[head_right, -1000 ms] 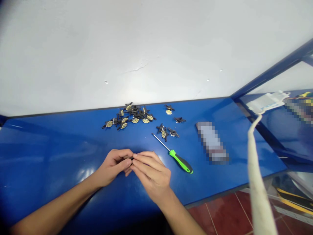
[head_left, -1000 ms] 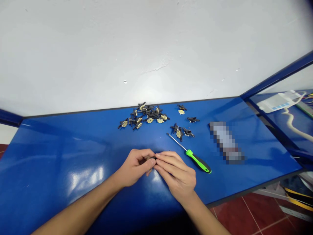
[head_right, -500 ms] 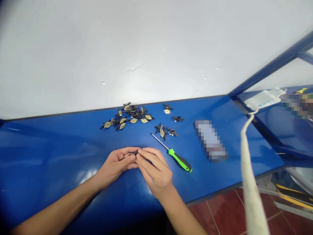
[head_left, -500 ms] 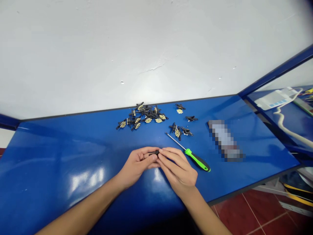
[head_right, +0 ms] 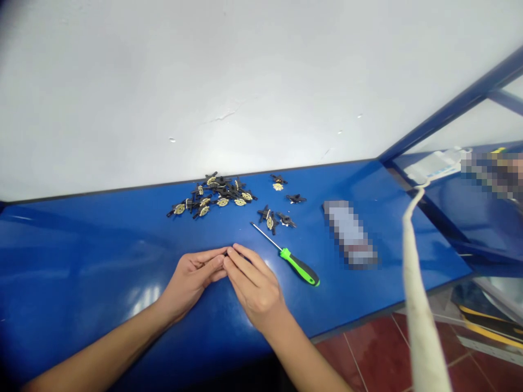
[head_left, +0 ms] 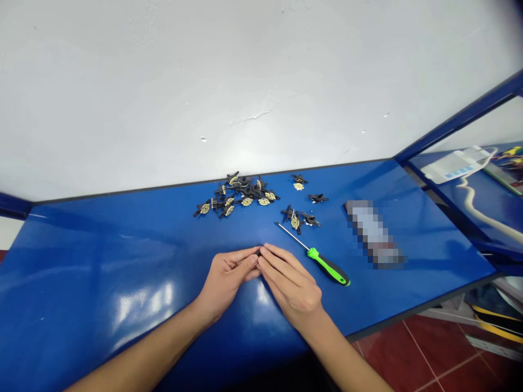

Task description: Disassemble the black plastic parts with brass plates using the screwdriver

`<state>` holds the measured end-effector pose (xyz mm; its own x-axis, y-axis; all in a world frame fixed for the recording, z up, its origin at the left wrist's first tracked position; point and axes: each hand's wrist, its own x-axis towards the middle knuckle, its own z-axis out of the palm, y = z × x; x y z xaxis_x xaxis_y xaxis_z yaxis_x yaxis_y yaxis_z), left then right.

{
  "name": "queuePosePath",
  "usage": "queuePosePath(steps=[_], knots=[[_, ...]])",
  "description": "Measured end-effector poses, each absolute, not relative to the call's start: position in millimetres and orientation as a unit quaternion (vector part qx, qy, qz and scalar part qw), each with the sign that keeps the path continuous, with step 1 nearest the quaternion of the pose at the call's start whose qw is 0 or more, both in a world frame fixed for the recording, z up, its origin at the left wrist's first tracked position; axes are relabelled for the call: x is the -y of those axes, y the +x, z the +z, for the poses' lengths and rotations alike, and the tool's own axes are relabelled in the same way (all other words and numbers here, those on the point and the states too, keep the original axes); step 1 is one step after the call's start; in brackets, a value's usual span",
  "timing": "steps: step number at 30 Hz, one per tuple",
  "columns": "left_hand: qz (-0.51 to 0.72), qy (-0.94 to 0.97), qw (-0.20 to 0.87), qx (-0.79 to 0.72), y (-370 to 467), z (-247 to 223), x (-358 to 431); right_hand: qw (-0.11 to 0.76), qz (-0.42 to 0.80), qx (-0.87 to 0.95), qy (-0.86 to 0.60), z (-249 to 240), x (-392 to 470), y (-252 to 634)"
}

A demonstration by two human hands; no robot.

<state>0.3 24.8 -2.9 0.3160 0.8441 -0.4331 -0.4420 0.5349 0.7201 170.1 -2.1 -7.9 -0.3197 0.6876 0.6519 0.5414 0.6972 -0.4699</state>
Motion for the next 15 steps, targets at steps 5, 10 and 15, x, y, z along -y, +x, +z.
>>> queuePosePath(steps=[5,10,15], knots=[[0.409,0.25,0.774,-0.412,-0.3,-2.0,-24.0,0.448,0.047,0.809,-0.378,-9.2,1.8,168.9],[0.392,0.256,0.776,-0.423,-0.2,4.9,-24.7,0.465,0.062,0.798,-0.379,-10.8,0.6,168.3],[0.412,0.231,0.765,-0.437,4.1,9.0,-23.2,0.493,0.082,0.765,-0.406,-9.2,1.1,162.4]])
